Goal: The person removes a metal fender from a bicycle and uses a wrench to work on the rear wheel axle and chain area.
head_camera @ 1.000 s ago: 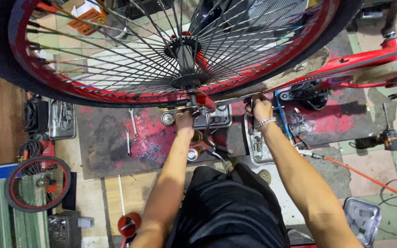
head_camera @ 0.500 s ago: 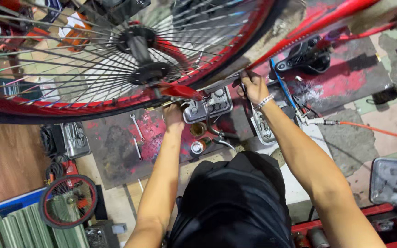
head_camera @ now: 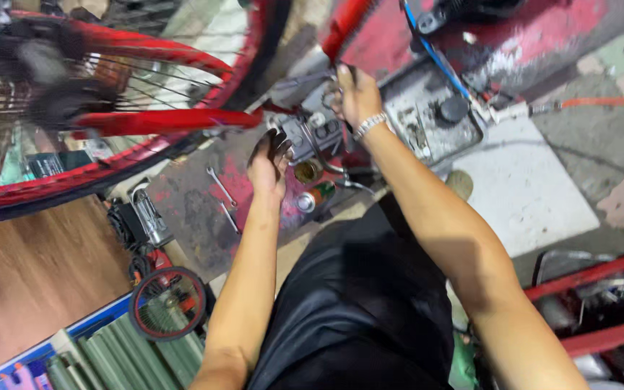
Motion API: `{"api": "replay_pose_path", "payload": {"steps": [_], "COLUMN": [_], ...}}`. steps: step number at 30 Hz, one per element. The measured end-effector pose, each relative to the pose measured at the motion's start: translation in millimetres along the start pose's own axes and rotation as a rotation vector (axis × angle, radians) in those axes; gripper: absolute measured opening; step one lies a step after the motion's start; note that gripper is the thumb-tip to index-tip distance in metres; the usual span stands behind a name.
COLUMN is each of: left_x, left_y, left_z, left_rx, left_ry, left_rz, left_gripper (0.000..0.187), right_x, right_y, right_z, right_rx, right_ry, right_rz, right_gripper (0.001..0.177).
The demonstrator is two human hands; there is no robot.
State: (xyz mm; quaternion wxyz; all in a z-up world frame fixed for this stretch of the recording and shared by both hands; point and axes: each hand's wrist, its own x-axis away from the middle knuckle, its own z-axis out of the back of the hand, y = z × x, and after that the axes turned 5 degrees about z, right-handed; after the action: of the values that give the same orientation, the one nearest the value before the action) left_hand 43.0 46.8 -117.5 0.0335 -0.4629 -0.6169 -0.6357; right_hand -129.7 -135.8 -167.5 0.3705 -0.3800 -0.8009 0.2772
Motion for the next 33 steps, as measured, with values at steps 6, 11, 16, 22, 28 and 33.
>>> {"api": "replay_pose_path", "payload": {"steps": [6, 11, 16, 22, 28, 33], "left_x": [35.9, 52.4, 60.0, 56.1, 54.5, 55.8], "left_y": [-18.1, -17.3, -13.1, -6.7, -10.3, -7.9], "left_z": [-25.9, -28.8, -23.6, -13.8, -13.8, -15.0], "left_rx": [-0.069, -0.094, -0.066, -0.081, -0.136, -0.178], "left_ry": [0.014, 0.045, 0.023, 0.08, 0.067, 0.081], "left_rz": [0.067, 0.087, 0.093, 0.087, 0.102, 0.095], "left_gripper": [0.028, 0.03, 0.029, 0.027, 0.026, 0.025], "right_x": [-3.8, 0.0, -7.2, -29.2, -32.7, -36.3], "right_y": [13.5, 8.1, 11.1, 45.6, 74.7, 73.1], "right_z": [-5.9, -11.1, -15.2, -11.2, -3.7, -20.9], "right_rx": [-0.035, 0.063, 0.214, -0.066, 0.06, 0.175], "right_ry": [-0.027, -0.04, 0.001, -0.003, -0.11, -0.076], "right_rz": [0.178, 0.212, 0.169, 0.239, 0.276, 0.336], "right_gripper": [0.045, 0.041, 0.041, 0.034, 0.047, 0.051]}}
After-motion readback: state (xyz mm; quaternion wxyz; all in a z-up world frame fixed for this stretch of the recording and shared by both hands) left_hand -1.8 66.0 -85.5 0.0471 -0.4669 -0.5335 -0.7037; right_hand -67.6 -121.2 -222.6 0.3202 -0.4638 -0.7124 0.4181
